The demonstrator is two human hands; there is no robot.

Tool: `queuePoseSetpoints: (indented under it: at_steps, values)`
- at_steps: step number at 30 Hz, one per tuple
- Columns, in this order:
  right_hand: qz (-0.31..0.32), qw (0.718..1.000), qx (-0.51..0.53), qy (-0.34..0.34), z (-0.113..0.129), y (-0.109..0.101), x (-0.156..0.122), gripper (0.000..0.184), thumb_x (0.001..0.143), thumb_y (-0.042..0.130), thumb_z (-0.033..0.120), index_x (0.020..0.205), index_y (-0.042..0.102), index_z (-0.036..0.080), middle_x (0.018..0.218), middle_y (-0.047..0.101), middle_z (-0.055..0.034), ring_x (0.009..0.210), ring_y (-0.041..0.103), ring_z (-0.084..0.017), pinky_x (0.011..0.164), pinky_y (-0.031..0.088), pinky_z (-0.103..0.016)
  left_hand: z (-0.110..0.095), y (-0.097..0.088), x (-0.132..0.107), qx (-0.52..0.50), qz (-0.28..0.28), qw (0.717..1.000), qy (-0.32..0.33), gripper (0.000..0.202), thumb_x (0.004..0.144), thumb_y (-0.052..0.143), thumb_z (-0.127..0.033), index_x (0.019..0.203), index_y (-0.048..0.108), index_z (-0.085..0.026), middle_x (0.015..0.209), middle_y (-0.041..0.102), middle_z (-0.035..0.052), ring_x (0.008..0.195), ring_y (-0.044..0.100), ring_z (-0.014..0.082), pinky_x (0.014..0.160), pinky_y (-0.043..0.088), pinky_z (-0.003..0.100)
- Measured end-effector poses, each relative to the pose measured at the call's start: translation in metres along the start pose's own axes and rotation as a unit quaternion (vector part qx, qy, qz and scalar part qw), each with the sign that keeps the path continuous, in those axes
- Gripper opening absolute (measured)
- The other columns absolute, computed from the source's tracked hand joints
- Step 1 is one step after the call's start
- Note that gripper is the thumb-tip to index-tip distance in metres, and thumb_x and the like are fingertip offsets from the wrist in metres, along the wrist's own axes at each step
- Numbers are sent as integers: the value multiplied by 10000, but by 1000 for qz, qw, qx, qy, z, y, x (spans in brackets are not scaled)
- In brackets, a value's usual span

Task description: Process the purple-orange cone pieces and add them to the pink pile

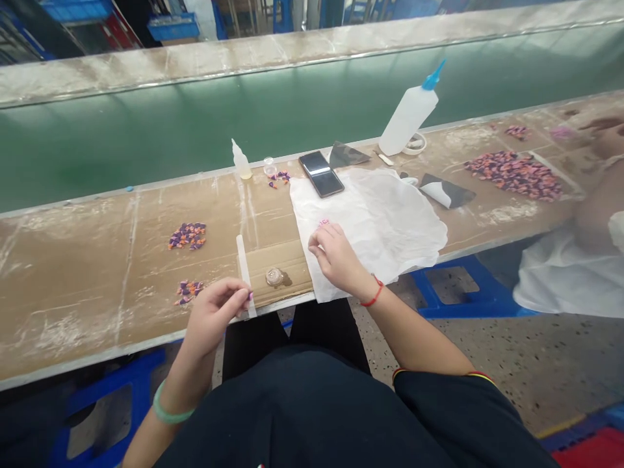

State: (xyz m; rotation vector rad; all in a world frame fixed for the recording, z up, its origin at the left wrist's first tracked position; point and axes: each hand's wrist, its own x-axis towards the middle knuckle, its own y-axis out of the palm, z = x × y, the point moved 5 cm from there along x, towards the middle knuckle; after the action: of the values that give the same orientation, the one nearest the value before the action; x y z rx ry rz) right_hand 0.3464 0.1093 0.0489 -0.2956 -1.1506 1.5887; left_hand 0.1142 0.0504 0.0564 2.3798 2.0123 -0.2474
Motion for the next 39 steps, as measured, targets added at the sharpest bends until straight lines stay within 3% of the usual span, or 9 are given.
queuePoseSetpoints:
  at_steps: [5, 10, 16, 21, 26, 29, 35, 39]
  values:
    - [11, 986, 121, -116, 62, -22, -1, 143, 970, 436, 106, 874, 435, 213, 858, 516, -41, 834, 476, -225, 785, 404, -384, -21, 34, 16, -18, 63, 998, 19, 223, 805, 676, -343, 739, 655, -132, 623, 613, 14, 544, 514, 92, 531, 413, 206]
    - [8, 984, 81, -160, 86, -25, -1, 158, 957, 426, 64, 882, 436, 203, 897, 524, -67, 881, 474, -248, 791, 416, -401, -27, 44, 17, -32, 82, 996, 34, 242, 818, 654, -359, 749, 644, -128, 616, 582, -1, 535, 470, 81, 530, 388, 208]
    - [11, 982, 16, -187, 94, -20, -2, 179, 926, 410, 37, 855, 472, 189, 870, 537, -90, 876, 482, -272, 790, 438, -421, -25, 41, 15, 0, 61, 997, 48, 218, 806, 617, -327, 721, 630, -126, 605, 561, -1, 541, 458, 86, 527, 367, 213]
    - [-7, 985, 48, -165, 96, -23, 0, 130, 963, 468, 96, 869, 497, 180, 834, 556, -70, 811, 494, -244, 742, 448, -386, -22, 40, 16, 14, 27, 998, 55, 183, 778, 606, -304, 695, 608, -141, 596, 565, -4, 535, 476, 91, 510, 377, 202]
    - [0, 974, -12, -227, 102, -23, -3, 160, 967, 467, 106, 838, 514, 187, 780, 572, -64, 740, 519, -244, 670, 435, -377, -22, 41, 5, 67, 4, 995, 79, 125, 773, 585, -218, 758, 671, -129, 661, 623, 7, 578, 515, 95, 563, 411, 205]
    - [-13, 956, -42, -291, 101, -18, -1, 130, 983, 488, 151, 866, 526, 189, 776, 589, -64, 738, 549, -256, 659, 438, -390, -14, 39, 3, 42, 16, 998, 51, 134, 801, 602, -219, 813, 688, -116, 670, 599, -2, 605, 500, 95, 578, 404, 206]
    - [-4, 898, -62, -436, 99, -3, -4, 116, 1013, 447, 166, 970, 553, 184, 843, 625, -83, 796, 595, -274, 730, 485, -434, -2, 30, -4, -133, 96, 983, -80, 161, 839, 646, -268, 772, 605, -127, 693, 557, -23, 662, 492, 83, 673, 416, 224]
    - [-6, 865, -93, -493, 96, 4, -9, 203, 996, 409, 127, 1050, 591, 199, 932, 665, -115, 857, 621, -289, 754, 489, -461, 4, 27, -6, -153, 110, 976, -106, 181, 805, 701, -283, 763, 604, -136, 692, 550, -35, 652, 472, 74, 662, 404, 216]
